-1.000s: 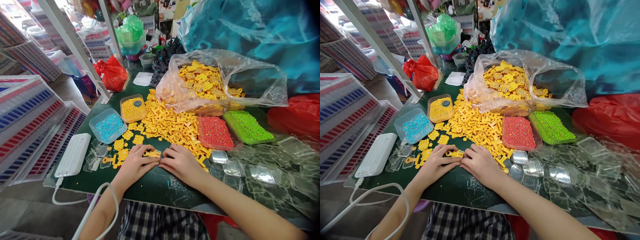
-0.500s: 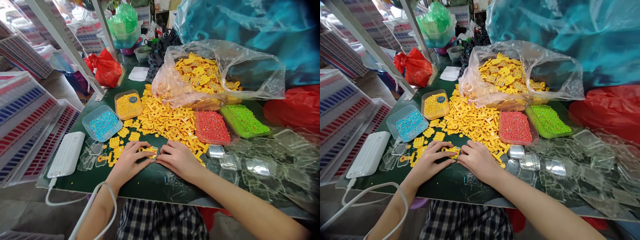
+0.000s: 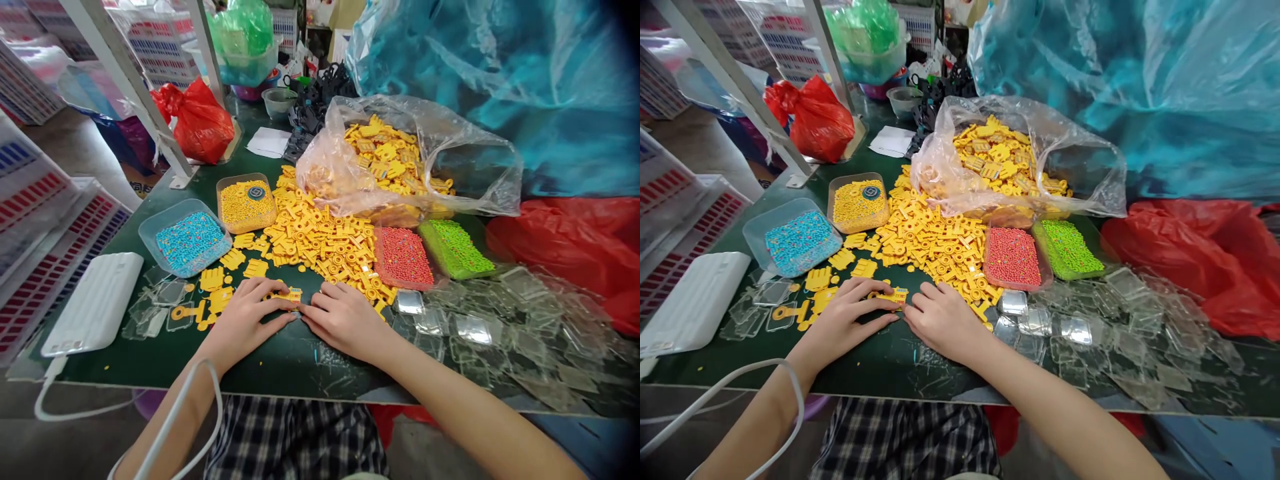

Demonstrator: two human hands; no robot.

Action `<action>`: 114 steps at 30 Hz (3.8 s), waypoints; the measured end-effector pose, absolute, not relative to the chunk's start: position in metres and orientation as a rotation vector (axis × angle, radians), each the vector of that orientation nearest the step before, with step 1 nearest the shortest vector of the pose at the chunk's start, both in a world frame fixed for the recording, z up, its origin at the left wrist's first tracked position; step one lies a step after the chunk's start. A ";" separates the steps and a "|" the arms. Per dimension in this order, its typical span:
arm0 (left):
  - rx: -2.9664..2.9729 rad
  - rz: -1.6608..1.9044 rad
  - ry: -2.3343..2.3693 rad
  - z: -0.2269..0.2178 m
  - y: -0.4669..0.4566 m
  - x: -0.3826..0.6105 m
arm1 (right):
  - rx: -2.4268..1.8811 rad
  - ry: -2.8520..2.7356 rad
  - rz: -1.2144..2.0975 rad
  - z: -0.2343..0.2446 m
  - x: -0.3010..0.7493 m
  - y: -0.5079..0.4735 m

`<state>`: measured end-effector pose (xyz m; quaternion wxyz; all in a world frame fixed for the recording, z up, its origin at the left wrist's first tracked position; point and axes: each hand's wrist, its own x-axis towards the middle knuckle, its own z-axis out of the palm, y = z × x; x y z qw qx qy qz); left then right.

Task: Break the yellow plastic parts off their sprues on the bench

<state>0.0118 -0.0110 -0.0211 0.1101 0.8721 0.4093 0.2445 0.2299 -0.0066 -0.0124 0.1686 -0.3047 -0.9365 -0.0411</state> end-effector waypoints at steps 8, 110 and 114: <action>2.545 0.904 1.201 -0.023 -0.011 0.009 | -0.921 -2.623 -0.215 0.008 0.227 -0.013; 2.391 0.138 1.386 0.005 0.022 0.006 | -1.382 -2.409 0.187 -0.022 0.217 0.000; 2.499 0.180 1.309 0.006 0.029 0.003 | -1.390 -2.478 0.291 -0.005 0.210 0.004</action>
